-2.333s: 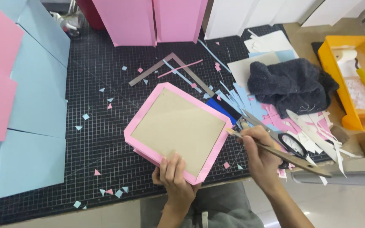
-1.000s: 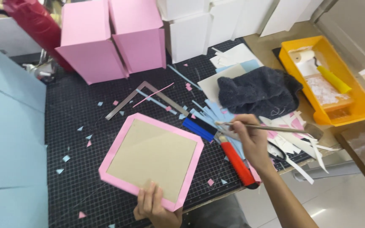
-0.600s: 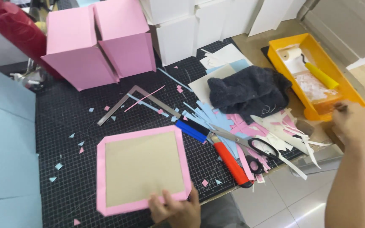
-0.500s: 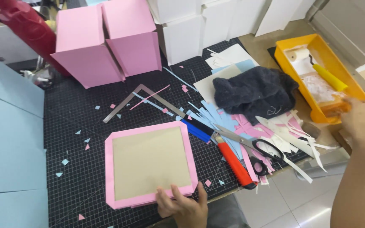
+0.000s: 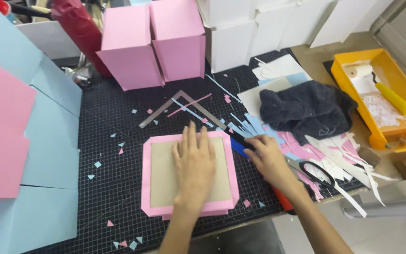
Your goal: Applying decorative pink paper to cardboard frames and trimming the edges with scissors
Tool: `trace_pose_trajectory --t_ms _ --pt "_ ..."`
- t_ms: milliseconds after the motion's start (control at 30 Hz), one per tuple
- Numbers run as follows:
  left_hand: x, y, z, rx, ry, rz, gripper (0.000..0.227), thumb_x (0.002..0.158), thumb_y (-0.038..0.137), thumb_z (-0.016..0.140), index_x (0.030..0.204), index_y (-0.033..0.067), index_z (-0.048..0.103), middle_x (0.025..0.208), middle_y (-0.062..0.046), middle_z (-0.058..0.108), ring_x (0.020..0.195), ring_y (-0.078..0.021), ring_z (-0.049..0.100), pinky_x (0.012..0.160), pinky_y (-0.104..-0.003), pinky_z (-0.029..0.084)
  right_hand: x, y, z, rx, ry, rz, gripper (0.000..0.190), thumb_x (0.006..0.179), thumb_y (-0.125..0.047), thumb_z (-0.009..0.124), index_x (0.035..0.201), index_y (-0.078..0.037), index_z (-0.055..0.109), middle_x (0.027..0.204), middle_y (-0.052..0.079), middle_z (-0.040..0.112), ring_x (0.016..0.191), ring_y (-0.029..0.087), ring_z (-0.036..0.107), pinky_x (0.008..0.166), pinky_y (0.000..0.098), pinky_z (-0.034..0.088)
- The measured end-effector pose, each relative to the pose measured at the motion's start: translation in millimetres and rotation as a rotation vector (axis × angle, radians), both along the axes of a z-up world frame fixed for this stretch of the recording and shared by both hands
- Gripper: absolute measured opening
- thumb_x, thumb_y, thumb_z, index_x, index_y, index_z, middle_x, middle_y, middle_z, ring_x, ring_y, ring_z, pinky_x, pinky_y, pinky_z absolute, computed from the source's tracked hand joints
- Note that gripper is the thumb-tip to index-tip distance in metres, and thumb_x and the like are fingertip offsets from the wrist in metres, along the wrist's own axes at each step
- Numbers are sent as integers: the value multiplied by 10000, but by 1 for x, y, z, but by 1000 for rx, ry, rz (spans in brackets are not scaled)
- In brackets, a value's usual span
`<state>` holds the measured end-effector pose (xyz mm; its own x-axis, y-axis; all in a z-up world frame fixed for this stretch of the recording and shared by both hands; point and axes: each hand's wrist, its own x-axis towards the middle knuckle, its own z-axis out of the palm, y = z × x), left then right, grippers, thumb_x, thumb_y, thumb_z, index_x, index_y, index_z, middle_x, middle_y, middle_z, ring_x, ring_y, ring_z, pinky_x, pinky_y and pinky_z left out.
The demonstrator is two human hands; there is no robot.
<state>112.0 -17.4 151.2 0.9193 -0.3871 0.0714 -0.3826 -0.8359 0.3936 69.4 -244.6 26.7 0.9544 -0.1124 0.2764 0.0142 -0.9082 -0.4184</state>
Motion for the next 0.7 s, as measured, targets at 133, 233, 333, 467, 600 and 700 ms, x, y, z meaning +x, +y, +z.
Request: trace_pose_trajectory --t_ms 133,233,333,467,600,700 --pt "-4 -6 -34 15 -238 119 431 994 270 476 1383 92 532 1360 -194 540 1364 -330 439 1060 -541 307 20 30 -3 -197 197 -158 507 887 -434 684 1348 -254 572 1113 46 591 1049 287 592 903 477 474" --pt "-9 -3 -35 36 -257 223 436 991 300 449 1377 117 536 1347 -167 551 1372 -302 423 1066 -534 294 35 25 -27 -283 265 -262 558 846 -380 734 1357 -241 558 1062 27 615 1015 269 619 952 524 421" --pt "-11 0 -34 8 -212 233 444 1010 309 413 1396 112 509 1361 -173 527 1397 -304 386 1082 -538 268 42 19 -32 -278 239 -282 477 850 -275 737 1303 -270 588 1003 -13 665 974 233 669 977 512 388" --pt "-10 1 -36 -42 -180 226 442 1031 311 386 1401 96 494 1370 -183 505 1417 -317 350 1099 -546 229 22 66 59 993 138 -138 812 773 106 684 1515 -154 477 1052 166 669 1005 250 642 883 373 502" --pt "-11 3 -34 -64 -165 215 441 1031 306 387 1401 85 481 1366 -195 490 1419 -331 336 1112 -552 197 24 85 52 1532 394 -232 962 714 241 488 1569 -179 359 1314 308 564 1109 440 614 871 547 498" --pt "-10 4 -31 -76 -189 220 435 1028 297 392 1392 78 488 1369 -188 492 1424 -333 341 1107 -548 213 34 98 64 1552 362 -345 553 957 -179 562 1502 -180 468 1306 235 623 1135 354 641 907 527 516"
